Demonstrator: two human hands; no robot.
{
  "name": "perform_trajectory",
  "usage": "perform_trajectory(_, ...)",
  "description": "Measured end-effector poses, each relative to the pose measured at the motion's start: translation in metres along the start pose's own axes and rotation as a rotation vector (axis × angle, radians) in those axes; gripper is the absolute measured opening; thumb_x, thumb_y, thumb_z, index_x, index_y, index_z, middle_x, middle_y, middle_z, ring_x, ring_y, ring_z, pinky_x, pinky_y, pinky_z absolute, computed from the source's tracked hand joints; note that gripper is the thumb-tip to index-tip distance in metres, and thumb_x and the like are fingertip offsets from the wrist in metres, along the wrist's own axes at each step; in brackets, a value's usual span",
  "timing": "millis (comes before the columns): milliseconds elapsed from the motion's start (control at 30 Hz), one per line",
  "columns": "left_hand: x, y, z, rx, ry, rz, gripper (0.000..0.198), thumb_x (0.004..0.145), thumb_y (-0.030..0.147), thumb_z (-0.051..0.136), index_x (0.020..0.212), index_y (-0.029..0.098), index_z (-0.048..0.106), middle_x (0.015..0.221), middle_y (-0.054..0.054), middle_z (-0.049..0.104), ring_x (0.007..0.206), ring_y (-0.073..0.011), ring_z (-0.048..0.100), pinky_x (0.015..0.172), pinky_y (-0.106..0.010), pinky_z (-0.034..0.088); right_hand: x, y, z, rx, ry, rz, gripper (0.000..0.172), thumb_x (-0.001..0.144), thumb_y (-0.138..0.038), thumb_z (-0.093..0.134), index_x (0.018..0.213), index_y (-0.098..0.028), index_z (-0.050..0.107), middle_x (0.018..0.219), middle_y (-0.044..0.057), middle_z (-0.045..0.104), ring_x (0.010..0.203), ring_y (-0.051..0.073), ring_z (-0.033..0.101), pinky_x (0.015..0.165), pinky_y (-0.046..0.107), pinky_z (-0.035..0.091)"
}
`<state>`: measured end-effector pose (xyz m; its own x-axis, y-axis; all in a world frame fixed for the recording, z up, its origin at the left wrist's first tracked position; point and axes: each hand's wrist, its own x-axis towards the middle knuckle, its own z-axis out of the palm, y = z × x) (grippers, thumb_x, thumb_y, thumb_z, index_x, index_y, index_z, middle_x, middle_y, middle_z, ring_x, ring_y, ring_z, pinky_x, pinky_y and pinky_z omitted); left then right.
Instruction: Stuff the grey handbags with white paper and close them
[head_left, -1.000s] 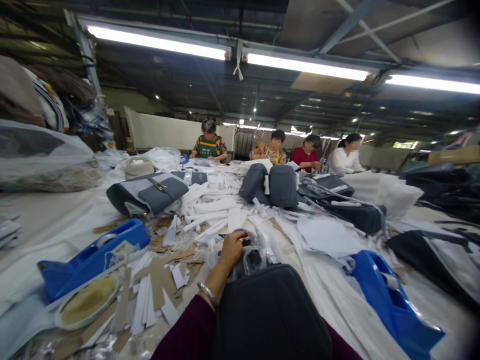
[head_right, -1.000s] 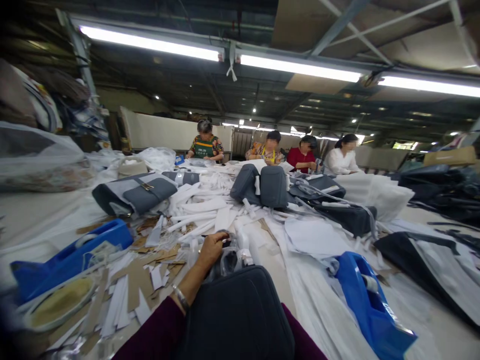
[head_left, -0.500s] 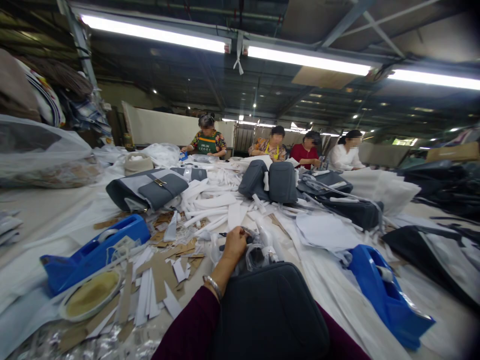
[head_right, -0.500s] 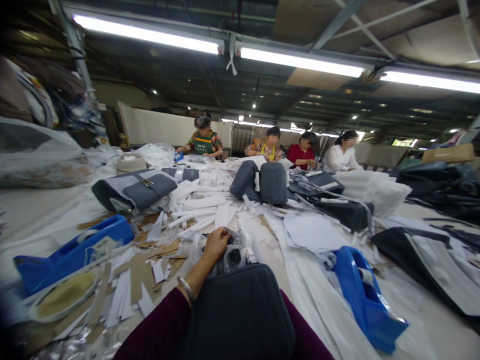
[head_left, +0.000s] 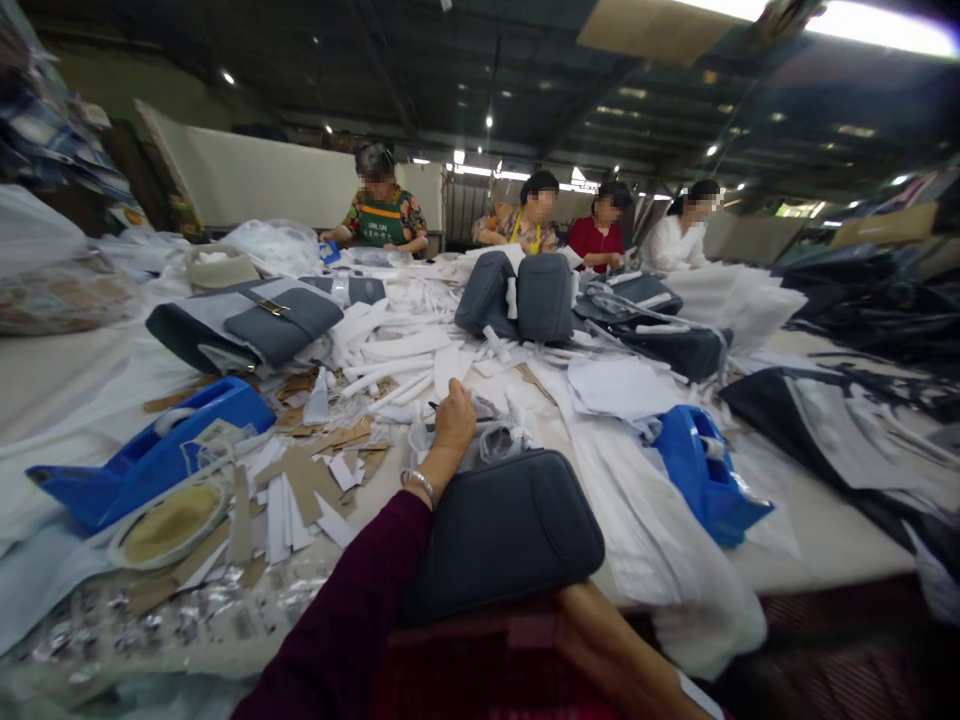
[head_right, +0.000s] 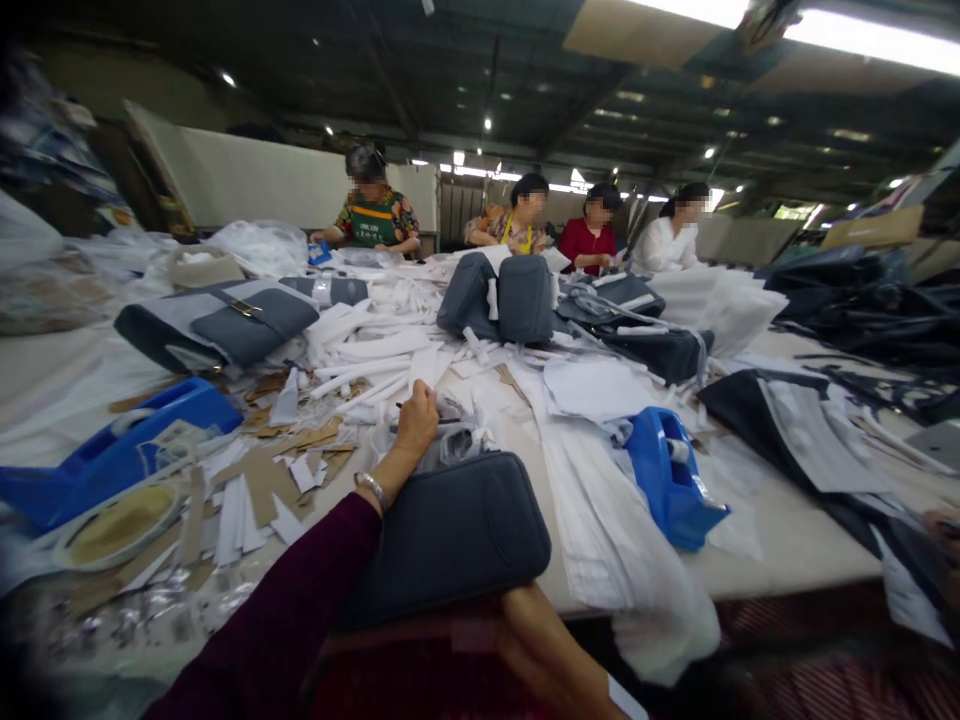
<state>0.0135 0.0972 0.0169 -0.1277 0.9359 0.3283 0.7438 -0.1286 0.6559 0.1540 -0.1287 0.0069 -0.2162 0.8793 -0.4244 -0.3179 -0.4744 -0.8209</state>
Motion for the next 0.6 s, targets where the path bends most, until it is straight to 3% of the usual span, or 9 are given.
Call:
perform_trajectory(133,-0.002,0.005,0.004,0.046,0.027,0.034,0.008,0.092,0.017,0.038,0.094,0.020,0.045,0.079,-0.006,0.062,0.076,-0.0211,0.060,0.064,-0.028,0.034,-0.020,0.035,0.000,0.004,-0.017,0.132,0.041,0.071,-0.051,0.068,0.083,-0.013,0.060,0.068,0.007,0.067,0.057,0.018,0.063,0.055,0.028,0.046)
perform_trajectory(233,-0.003,0.006,0.003,0.045,0.055,0.072,0.007,0.090,0.017,0.041,0.089,0.022,0.046,0.073,-0.002,0.058,0.071,-0.0193,0.057,0.063,-0.028,0.033,-0.019,0.053,0.001,-0.111,-0.107,0.090,0.051,0.070,-0.065,0.059,0.065,-0.015,0.054,0.052,0.001,0.056,0.044,0.010,0.049,0.047,0.023,0.036)
perform_trajectory(300,-0.003,0.004,0.002,-0.015,0.067,0.104,0.008,0.088,0.016,0.045,0.082,0.022,0.045,0.068,0.001,0.053,0.067,-0.0176,0.054,0.063,-0.027,0.032,-0.014,0.059,-0.002,-0.319,-0.160,0.048,0.053,0.070,-0.066,0.056,0.053,-0.017,0.047,0.045,-0.002,0.046,0.041,0.007,0.038,0.044,0.022,0.029)
perform_trajectory(367,0.000,0.001,0.001,-0.130,0.068,0.124,0.013,0.084,0.016,0.049,0.074,0.022,0.043,0.063,0.003,0.048,0.064,-0.0157,0.051,0.063,-0.026,0.033,-0.012,0.056,-0.010,-0.661,-0.182,-0.007,0.050,0.072,-0.059,0.057,0.046,-0.018,0.043,0.043,-0.002,0.043,0.042,0.009,0.036,0.044,0.023,0.026)
perform_trajectory(500,0.005,-0.006,0.002,-0.466,0.055,0.090,0.015,0.075,0.019,0.056,0.068,0.021,0.043,0.060,0.006,0.046,0.057,-0.0123,0.049,0.060,-0.024,0.037,-0.017,0.011,-0.017,-1.357,-0.174,-0.243,0.030,0.068,-0.036,0.066,0.046,-0.020,0.054,0.048,0.004,0.056,0.050,0.016,0.051,0.050,0.027,0.029)
perform_trajectory(600,0.009,-0.011,0.004,-0.754,0.039,0.055,0.012,0.068,0.020,0.059,0.070,0.020,0.047,0.066,0.005,0.051,0.059,-0.0112,0.051,0.060,-0.023,0.040,-0.008,-0.052,-0.005,-1.574,-0.107,-0.451,0.024,0.081,-0.033,0.056,0.061,-0.022,0.066,0.059,0.005,0.064,0.056,0.018,0.056,0.054,0.028,0.031)
